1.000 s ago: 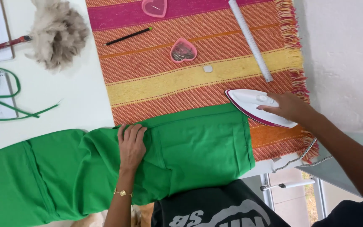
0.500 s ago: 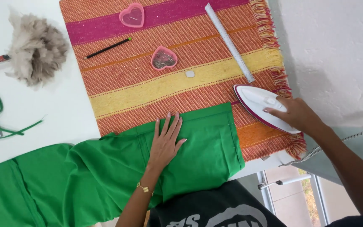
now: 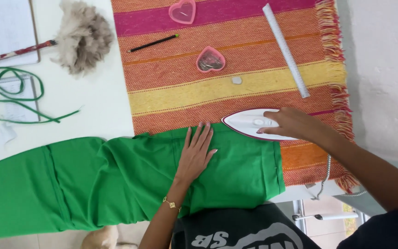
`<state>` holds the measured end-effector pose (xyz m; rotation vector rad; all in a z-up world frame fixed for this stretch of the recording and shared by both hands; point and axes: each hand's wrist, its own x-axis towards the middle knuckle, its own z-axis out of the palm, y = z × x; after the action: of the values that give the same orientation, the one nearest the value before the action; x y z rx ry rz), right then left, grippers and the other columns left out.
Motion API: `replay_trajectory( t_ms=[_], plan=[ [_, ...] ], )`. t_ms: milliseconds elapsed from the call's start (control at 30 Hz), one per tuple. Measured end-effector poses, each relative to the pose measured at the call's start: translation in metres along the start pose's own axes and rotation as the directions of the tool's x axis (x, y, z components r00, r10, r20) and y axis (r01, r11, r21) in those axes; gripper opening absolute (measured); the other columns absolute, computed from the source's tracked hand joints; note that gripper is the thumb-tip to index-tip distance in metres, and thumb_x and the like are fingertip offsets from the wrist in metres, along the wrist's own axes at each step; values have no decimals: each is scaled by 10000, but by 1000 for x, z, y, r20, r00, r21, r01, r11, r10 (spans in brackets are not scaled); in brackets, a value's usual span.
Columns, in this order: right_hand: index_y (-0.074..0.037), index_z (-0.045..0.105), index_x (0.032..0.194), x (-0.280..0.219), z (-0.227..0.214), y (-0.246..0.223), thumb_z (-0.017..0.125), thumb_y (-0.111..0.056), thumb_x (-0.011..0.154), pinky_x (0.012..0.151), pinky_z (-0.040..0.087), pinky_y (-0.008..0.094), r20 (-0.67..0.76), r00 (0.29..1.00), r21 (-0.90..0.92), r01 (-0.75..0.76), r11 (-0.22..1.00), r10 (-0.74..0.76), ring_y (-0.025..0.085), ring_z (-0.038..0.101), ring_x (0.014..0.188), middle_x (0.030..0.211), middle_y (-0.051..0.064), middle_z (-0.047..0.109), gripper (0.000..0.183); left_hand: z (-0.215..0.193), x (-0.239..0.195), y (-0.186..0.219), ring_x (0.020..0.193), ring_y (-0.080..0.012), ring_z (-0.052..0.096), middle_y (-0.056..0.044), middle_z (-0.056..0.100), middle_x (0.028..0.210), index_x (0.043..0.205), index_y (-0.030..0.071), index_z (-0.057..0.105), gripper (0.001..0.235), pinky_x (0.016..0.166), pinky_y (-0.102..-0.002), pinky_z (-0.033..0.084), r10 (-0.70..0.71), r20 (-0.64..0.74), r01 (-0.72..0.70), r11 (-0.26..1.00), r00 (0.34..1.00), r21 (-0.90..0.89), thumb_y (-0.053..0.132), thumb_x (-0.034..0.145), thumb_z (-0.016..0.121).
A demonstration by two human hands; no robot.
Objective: The person irons a green garment on a table covered with a striped mat. They repeatedly fold the fabric, smooth it with their hands, and press it with an iron, adjusting the garment's position multiple times.
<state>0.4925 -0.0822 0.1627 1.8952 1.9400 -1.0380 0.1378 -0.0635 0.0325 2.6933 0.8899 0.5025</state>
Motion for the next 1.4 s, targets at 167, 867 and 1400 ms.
replay_trajectory(
  t_ms=[167, 867, 1400],
  plan=[
    [-120, 701, 1370, 31, 9, -23, 601, -705, 989, 842, 644, 502, 26, 994, -98, 112, 989, -110, 399, 821, 957, 924, 216, 828, 705, -15, -34, -65, 1486, -314, 545, -91, 616, 1535, 1445, 96, 683, 429, 1318, -588, 330, -91, -126, 99, 993, 988, 64, 62, 1044, 534],
    [-143, 689, 1285, 108, 23, -120, 622, -655, 995, 849, 601, 609, 5, 948, -70, 318, 946, -318, 512, 769, 932, 859, 288, 761, 592, -18, -54, -111, 991, -315, 707, -127, 664, 990, 1034, 5, 773, 174, 1103, -511, 598, -13, -428, 21, 1000, 904, 15, 39, 1108, 619],
    [-35, 729, 1321, 6, 22, -17, 662, -618, 1004, 916, 606, 582, -181, 968, 119, -153, 981, 173, 506, 788, 1041, 1047, 322, 813, 667, -12, -54, -115, 1005, -322, 682, -126, 653, 995, 975, 26, 732, 150, 1159, -543, 558, -16, -433, 35, 999, 901, 36, 42, 1090, 638]
  ],
)
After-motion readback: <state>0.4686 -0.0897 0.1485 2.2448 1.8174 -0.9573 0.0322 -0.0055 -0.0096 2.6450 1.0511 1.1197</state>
